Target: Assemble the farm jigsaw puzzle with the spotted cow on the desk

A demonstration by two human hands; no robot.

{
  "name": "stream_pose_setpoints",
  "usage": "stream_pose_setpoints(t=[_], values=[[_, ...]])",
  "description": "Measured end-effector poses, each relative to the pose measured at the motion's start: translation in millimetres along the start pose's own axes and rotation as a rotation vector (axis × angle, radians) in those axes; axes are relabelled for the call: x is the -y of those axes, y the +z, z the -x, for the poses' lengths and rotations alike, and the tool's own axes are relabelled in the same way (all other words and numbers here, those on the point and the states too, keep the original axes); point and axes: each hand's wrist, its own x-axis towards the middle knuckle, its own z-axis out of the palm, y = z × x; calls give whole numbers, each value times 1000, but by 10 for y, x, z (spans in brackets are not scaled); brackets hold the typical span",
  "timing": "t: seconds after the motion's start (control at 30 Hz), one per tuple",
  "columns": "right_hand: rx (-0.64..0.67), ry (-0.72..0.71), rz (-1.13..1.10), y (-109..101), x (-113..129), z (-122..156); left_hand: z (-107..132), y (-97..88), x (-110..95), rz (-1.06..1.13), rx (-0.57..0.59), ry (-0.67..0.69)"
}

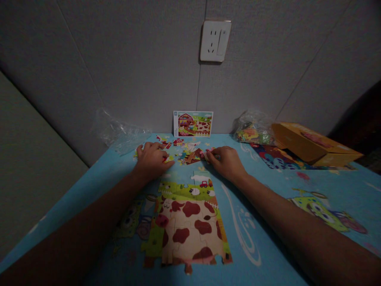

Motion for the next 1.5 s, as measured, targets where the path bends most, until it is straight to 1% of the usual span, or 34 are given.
stream_pose_setpoints(t=[0.1, 0.17, 0.37, 0.47, 0.57, 0.67, 0.73, 0.8, 0.83, 0.9, 0.93, 1.03, 1.1, 1.13, 1.2, 1.27, 1.37, 1.5], values=[[-54, -29, -51, -33, 61, 22, -15, -15, -1, 3, 10, 80], [-81, -50, -75, -51, 104, 41, -15, -19, -3, 7, 0, 95], [-123, -76, -110, -56, 149, 67, 2, 16, -4, 21, 25, 19], [-133, -97, -123, -50, 147, 69, 2, 42, -13, 54, 25, 14], [-135, -101, -139, -65, 168, 81, 1, 43, -35, 88, -3, 88], [-118, -93, -208, -92, 216, 106, 0, 1, -79, 141, -74, 212], [-77, -65, -335, -94, 254, 123, 6, -50, -131, 193, -153, 327], [-13, 7, -570, -75, 289, 133, 26, -110, -204, 252, -219, 445], [23, 56, -715, -59, 303, 133, 42, -140, -247, 279, -230, 493], [86, 151, -973, -23, 322, 126, 78, -190, -333, 316, -210, 563], [113, 182, -1064, -8, 328, 121, 96, -210, -370, 324, -191, 587], [219, 181, -1212, 15, 333, 108, 131, -244, -440, 329, -159, 628], [274, 170, -1288, 17, 332, 106, 135, -246, -446, 329, -164, 622], [277, 180, -1322, 16, 331, 105, 132, -238, -438, 331, -173, 603], [228, 228, -1369, 17, 327, 103, 120, -204, -409, 342, -191, 539], [178, 277, -1386, 20, 323, 100, 107, -148, -367, 356, -197, 438], [173, 337, -1396, 19, 326, 101, 96, -62, -311, 349, -176, 322], [233, 359, -1363, 4, 352, 120, 93, -29, -293, 316, -196, 315]])
